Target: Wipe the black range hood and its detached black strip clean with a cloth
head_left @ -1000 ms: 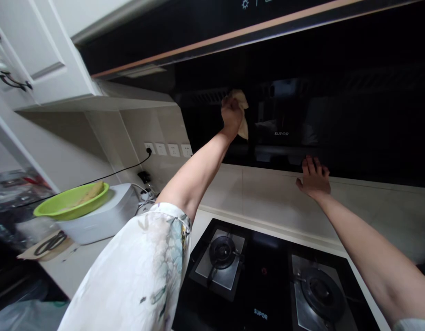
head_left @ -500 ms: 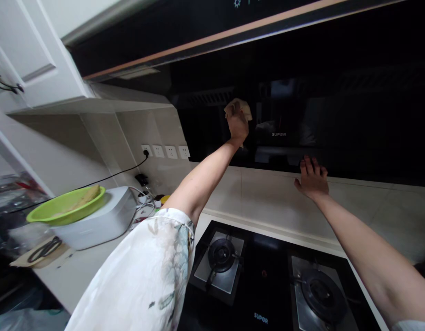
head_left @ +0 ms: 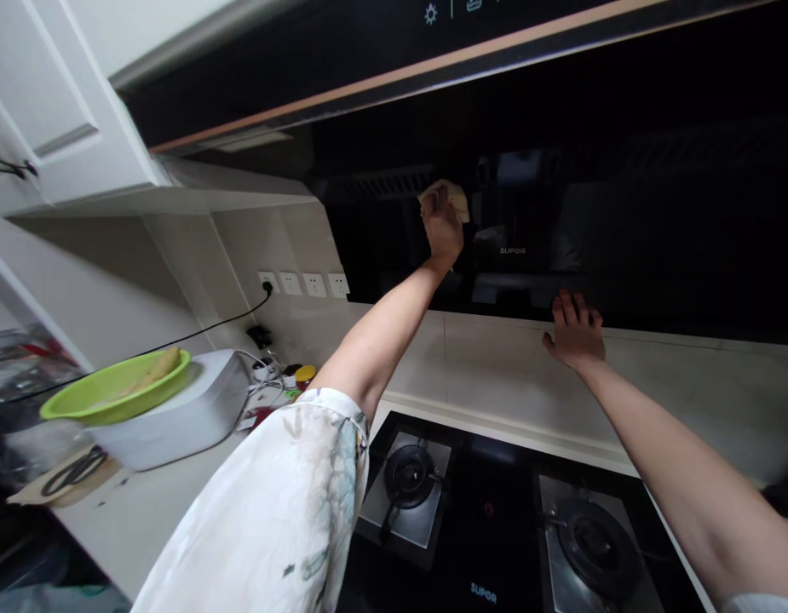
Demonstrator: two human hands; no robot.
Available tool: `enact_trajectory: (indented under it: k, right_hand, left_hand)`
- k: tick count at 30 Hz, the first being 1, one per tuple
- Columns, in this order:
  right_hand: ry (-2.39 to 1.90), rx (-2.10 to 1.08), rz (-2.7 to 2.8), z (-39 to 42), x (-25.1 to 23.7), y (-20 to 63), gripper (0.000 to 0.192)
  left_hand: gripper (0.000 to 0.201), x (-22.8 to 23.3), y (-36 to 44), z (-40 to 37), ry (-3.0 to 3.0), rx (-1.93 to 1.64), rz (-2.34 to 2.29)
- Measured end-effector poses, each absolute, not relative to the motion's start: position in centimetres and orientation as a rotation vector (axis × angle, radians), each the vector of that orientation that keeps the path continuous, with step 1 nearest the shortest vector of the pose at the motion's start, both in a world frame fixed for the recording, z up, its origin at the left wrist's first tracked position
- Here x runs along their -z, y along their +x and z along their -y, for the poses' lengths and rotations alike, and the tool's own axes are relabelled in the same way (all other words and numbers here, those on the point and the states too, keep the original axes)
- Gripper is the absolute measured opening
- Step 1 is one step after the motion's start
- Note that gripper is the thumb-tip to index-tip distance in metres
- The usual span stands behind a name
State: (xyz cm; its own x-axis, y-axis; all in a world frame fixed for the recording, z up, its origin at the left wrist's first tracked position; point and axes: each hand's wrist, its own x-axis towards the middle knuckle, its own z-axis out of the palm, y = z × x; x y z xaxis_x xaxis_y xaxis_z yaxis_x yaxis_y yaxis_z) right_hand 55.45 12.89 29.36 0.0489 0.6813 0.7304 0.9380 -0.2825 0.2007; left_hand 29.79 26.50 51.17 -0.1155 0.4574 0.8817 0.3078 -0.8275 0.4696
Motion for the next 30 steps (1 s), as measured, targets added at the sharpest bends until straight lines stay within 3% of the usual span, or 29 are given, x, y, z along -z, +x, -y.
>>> enact_trajectory:
  k: [8, 18, 26, 30]
  right_hand:
    - [-2.003, 1.052, 1.63, -12.9, -29.4, 55.5, 0.083]
    - [-2.023, 1.059, 1.629, -12.8, -29.5, 55.3, 0.078]
    - [-2.027, 1.057, 1.634, -12.7, -29.5, 55.2, 0.079]
    - [-2.026, 1.051, 1.639, -12.8, -29.5, 55.3, 0.079]
  left_hand:
    - [0.043, -52.7, 29.3, -26.6, 2.036, -2.17, -0.878]
    - [0.036, -51.2, 29.8, -25.5, 2.138, -2.116, -0.875]
    - [0.056, -52.1, 32.2, -25.8, 2.046, -2.142, -0.899]
    - [0.045, -51.6, 31.7, -26.7, 1.998, -2.141, -0.848]
